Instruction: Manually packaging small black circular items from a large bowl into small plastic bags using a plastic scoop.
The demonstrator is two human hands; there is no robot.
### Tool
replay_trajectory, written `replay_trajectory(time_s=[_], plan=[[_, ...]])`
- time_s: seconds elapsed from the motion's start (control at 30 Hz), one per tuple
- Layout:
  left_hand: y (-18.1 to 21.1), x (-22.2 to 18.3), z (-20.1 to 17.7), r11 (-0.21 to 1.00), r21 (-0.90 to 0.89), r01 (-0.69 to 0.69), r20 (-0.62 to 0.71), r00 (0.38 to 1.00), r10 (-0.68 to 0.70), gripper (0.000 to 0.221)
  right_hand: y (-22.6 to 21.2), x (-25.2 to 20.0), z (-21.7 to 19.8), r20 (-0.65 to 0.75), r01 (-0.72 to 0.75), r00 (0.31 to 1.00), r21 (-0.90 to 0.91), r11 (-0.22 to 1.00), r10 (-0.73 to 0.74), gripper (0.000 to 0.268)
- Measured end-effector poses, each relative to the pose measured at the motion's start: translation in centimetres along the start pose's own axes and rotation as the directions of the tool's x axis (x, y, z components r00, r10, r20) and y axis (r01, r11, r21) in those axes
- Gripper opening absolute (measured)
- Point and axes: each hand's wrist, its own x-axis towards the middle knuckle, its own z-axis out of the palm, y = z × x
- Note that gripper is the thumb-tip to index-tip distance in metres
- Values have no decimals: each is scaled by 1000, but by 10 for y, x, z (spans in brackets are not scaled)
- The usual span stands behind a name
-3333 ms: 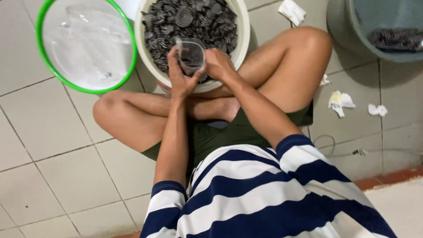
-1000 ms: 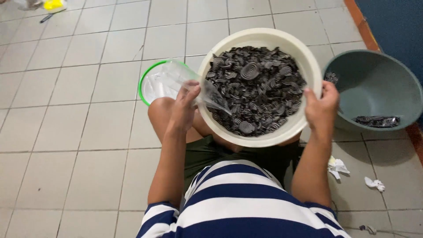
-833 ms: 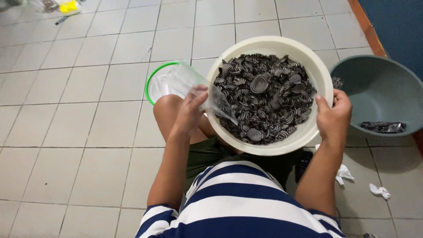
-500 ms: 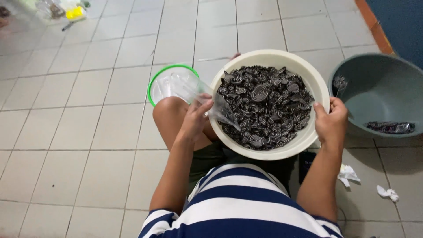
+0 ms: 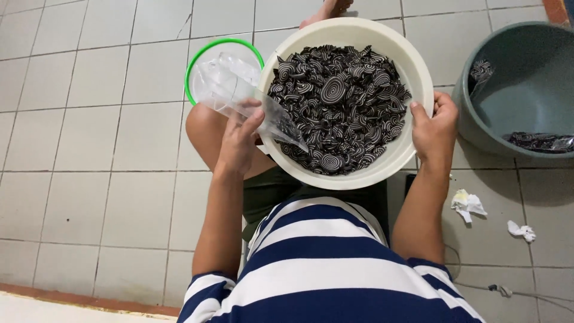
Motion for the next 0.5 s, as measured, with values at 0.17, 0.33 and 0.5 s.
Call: replay_trajectory(time_s=[0.17, 0.33, 0.5], plan=[[-1, -4, -5, 1000, 8, -20, -21, 1000, 20, 51, -4, -5, 10, 3, -10, 1000, 20, 1000, 10, 25], [-1, -8, -1, 999, 9, -43, -16, 999, 43, 51, 3, -5, 4, 17, -5, 1000, 25, 1000, 5, 24], [-2, -5, -3, 997, -28, -76, 33, 996, 77, 47, 13, -2, 0, 12, 14, 1000, 21, 1000, -14, 24]])
